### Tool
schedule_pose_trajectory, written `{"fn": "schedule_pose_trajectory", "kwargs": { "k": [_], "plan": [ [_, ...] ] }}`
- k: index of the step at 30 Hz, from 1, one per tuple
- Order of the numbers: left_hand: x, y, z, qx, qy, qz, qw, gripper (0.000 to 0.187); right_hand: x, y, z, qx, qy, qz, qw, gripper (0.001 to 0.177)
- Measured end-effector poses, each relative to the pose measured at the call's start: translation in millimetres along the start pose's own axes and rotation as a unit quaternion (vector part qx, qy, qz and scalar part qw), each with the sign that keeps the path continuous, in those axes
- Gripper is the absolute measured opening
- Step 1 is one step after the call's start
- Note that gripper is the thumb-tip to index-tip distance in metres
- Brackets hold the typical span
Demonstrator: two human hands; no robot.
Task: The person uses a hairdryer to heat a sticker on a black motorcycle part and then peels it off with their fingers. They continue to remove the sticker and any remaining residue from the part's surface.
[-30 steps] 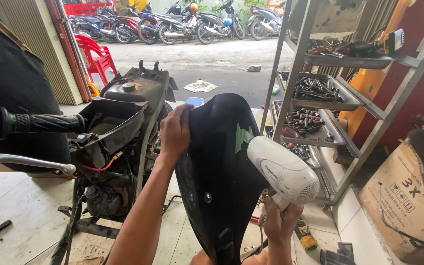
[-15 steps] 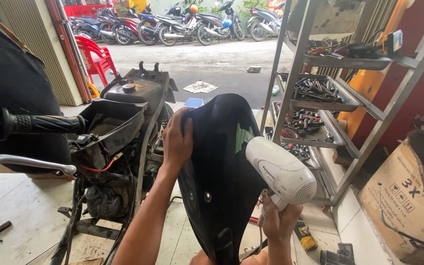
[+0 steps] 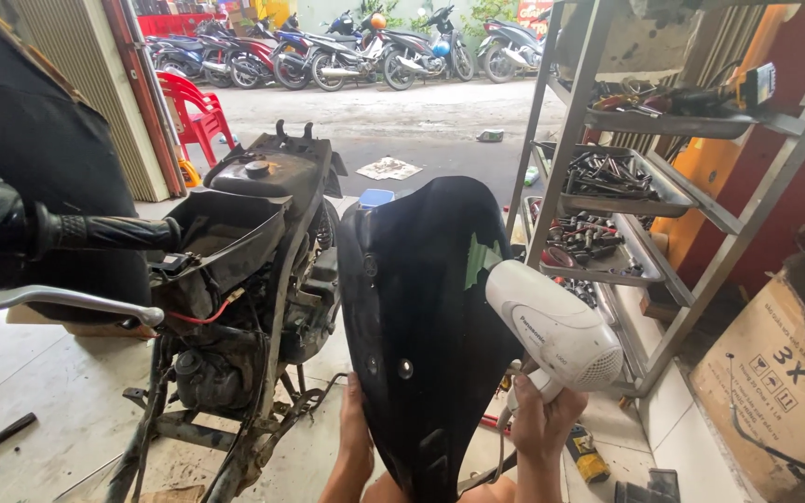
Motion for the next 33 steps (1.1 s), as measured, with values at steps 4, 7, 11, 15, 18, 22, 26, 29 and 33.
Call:
{"fn": "schedule_pose_trajectory", "kwargs": {
  "k": [4, 7, 11, 15, 18, 22, 26, 29, 33],
  "plan": [
    [-18.6, -10.3, 19.9, 0.008, -0.004, 0.013, 1.000, 0.068, 8.0, -3.2, 10.6, 0.051, 0.009, 0.005, 0.999, 0.016],
    [-3.4, -13.2, 35.9, -0.052, -0.062, 0.038, 0.996, 0.063, 23.3, -20.1, -2.5, 0.108, 0.043, -0.010, 0.993, 0.021],
    [18.5, -25.1, 60.8, -0.025, -0.101, 0.080, 0.991, 0.066, 49.6, -47.4, -27.3, 0.058, 0.093, -0.027, 0.994, 0.009],
    [62.7, -32.5, 61.3, -0.008, -0.088, 0.103, 0.991, 0.071, 71.8, -67.7, -41.7, 0.038, 0.171, -0.035, 0.984, 0.020],
    [108.5, -25.3, 27.3, 0.076, -0.025, 0.066, 0.995, 0.086, 71.7, -60.8, 1.3, 0.055, 0.137, -0.033, 0.988, 0.016],
    [91.4, -17.3, 32.0, 0.161, 0.031, -0.009, 0.986, 0.094, 35.7, -51.4, 56.0, 0.070, 0.029, -0.016, 0.997, 0.023],
    [101.3, 2.4, 23.2, 0.241, 0.068, -0.062, 0.966, 0.092, -25.6, -18.5, 146.4, 0.041, -0.063, 0.002, 0.997, 0.042],
    [120.2, 16.5, 18.7, 0.321, 0.071, -0.058, 0.943, 0.093, -46.3, -12.4, 176.0, 0.109, -0.089, 0.024, 0.990, 0.075],
    [136.6, 17.2, 9.5, 0.331, 0.130, -0.104, 0.929, 0.103, -40.7, -19.4, 167.5, 0.193, -0.013, 0.026, 0.981, 0.089]
  ]
}}
Point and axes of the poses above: each hand's wrist, its own x-axis towards the middle knuckle, its own y-axis out of the back of the hand, z = x × y, the point moved 8 cm from there along x, towards the middle knuckle, and after that the axes turned 8 degrees about x, right-handed, at the moved point
